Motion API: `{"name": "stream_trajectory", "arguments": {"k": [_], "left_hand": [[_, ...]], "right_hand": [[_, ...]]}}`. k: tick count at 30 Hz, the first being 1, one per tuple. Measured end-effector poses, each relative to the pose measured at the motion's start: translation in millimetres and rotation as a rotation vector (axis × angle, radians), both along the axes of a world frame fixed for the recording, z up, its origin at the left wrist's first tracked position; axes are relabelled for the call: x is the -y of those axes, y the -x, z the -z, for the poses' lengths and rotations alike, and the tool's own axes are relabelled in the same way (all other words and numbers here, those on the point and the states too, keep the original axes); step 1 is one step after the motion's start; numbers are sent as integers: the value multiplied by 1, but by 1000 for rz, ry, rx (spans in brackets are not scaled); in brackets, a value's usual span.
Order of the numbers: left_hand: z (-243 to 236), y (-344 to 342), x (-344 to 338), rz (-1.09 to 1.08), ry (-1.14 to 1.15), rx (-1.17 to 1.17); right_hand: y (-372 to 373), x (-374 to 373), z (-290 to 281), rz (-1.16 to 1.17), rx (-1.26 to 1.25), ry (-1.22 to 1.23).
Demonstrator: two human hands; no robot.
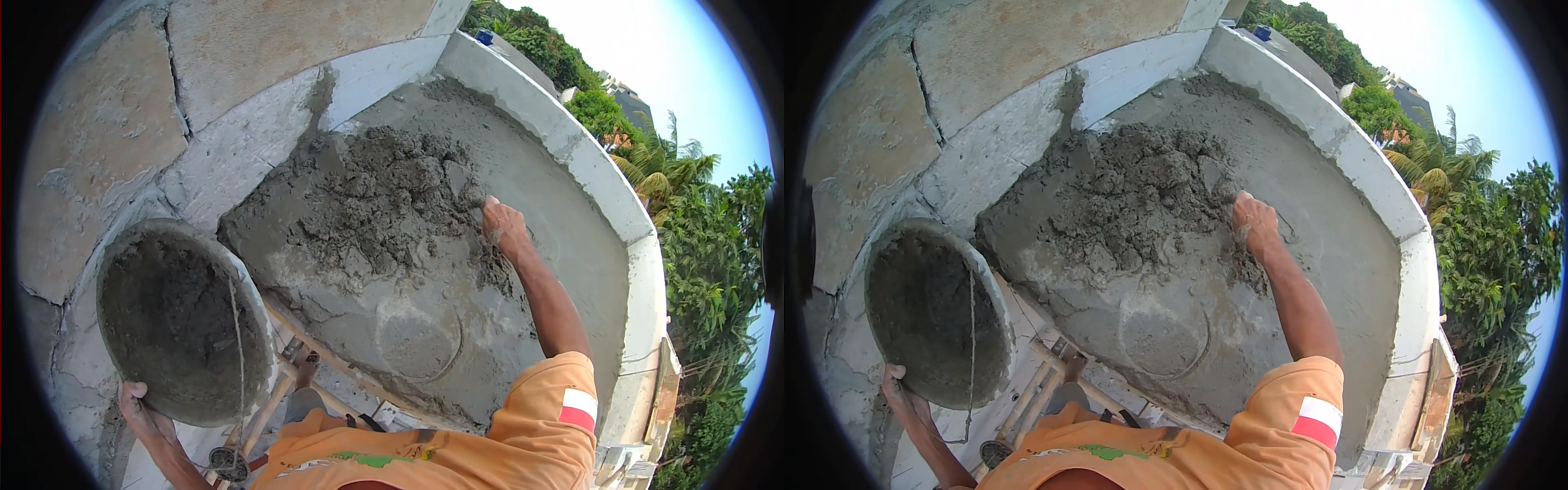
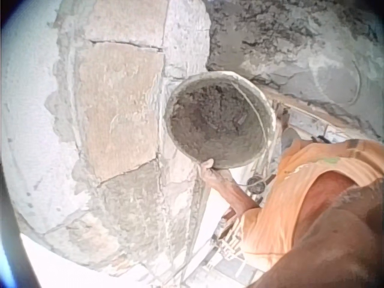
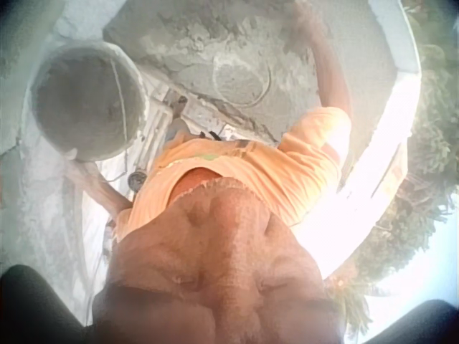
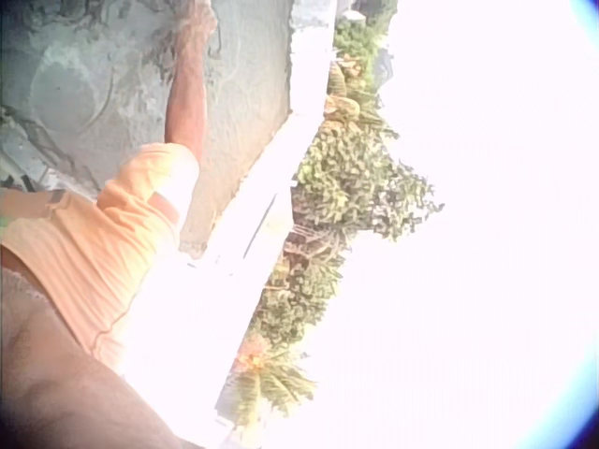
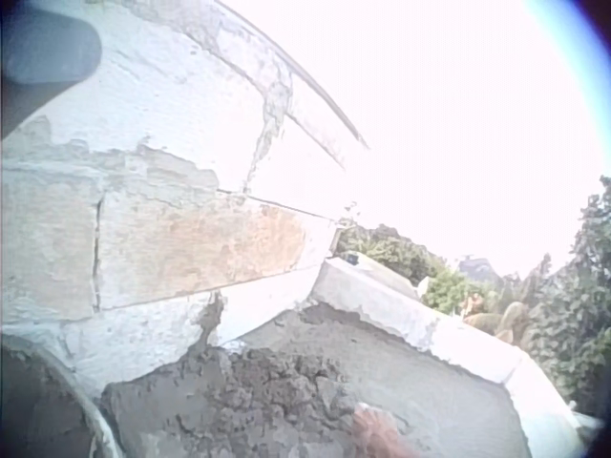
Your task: The person uses a wooden float and a trowel to apply and smooth cement mortar onto the top of a wall, occasionally pouring more mortar from a bucket.
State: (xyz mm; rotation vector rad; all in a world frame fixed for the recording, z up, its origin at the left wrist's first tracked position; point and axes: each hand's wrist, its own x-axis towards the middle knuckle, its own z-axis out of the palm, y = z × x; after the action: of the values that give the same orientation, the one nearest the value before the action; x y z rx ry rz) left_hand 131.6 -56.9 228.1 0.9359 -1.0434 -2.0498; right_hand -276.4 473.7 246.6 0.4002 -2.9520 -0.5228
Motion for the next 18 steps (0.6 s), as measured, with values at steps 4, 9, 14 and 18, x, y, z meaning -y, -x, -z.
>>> {"name": "stream_trajectory", "arguments": {"k": [4, 9, 14, 18], "left_hand": [[-2, 2, -3, 40, -12, -40], [-3, 3, -4, 44, -45, -40], [4, 0, 0, 63, -39, -38], [1, 1, -2, 52, -17, -22]], "right_hand": [[-5, -11, -5, 119, 64, 111], [-34, -23, -32, 288, 166, 120], [-69, -55, -55, 243, 378, 59], [-54, -46, -61, 265, 208, 72]]}}
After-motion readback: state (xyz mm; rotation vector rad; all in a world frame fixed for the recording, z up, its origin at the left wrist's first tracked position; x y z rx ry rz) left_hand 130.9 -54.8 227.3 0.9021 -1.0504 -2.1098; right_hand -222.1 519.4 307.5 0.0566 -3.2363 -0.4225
